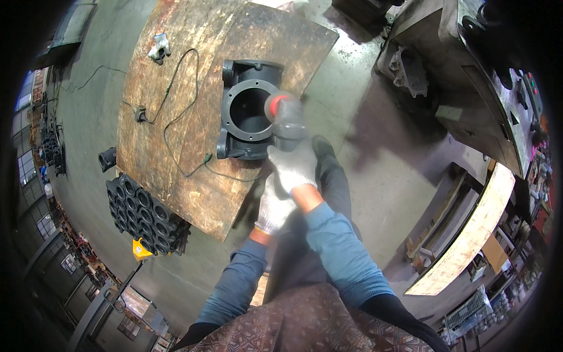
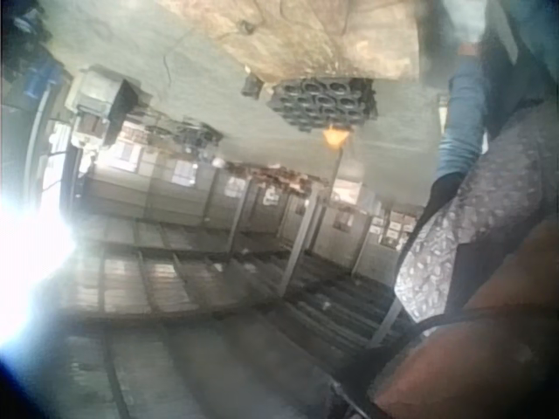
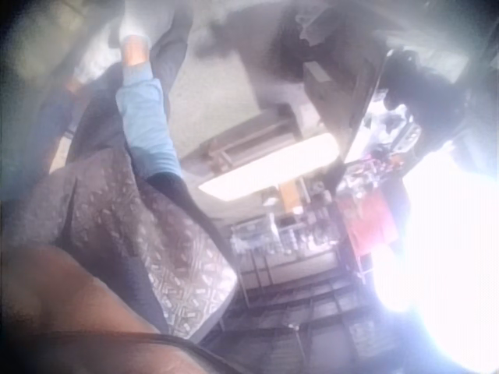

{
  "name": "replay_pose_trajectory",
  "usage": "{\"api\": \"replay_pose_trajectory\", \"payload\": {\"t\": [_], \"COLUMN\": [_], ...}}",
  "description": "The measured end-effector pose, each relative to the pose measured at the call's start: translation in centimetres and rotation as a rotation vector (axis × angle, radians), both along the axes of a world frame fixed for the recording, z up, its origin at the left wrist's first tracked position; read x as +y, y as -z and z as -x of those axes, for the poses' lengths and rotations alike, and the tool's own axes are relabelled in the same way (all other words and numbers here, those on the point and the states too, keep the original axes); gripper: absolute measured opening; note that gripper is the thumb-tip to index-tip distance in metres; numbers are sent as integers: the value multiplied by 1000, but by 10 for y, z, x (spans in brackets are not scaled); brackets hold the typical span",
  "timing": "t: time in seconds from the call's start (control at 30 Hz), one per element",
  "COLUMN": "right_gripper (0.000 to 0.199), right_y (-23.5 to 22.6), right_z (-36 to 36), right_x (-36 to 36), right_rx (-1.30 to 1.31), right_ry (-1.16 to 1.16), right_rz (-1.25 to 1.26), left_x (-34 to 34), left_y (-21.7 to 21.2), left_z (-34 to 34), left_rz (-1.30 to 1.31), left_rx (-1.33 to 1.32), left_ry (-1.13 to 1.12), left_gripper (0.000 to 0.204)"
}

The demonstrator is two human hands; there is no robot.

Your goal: The person removes a cylindrical metal part from a machine, places it on a workbench, and then uses an angle grinder to smooth the edges of the part. They flip the part over and continue grinding different surfaces.

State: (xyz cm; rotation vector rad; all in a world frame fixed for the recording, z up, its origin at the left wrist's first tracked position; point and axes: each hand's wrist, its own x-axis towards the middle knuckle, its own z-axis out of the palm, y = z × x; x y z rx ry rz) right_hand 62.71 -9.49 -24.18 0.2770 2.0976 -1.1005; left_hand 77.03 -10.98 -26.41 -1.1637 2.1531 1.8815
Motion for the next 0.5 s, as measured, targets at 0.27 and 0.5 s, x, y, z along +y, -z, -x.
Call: {"api": "replay_pose_trajectory", "payload": {"t": [0.27, 0.5], "right_gripper": [67, 70], "right_y": [0, -12], "right_z": [14, 30], "right_x": [-16, -26], "right_rx": [-24, 25], "right_ry": [-23, -177], "right_rz": [24, 99], "left_x": [-21, -23], "left_y": [-1, 3], "left_z": [15, 17], "left_rz": [78, 129], "left_rx": [22, 107], "left_ry": [32, -7], "left_gripper": [74, 71]}}
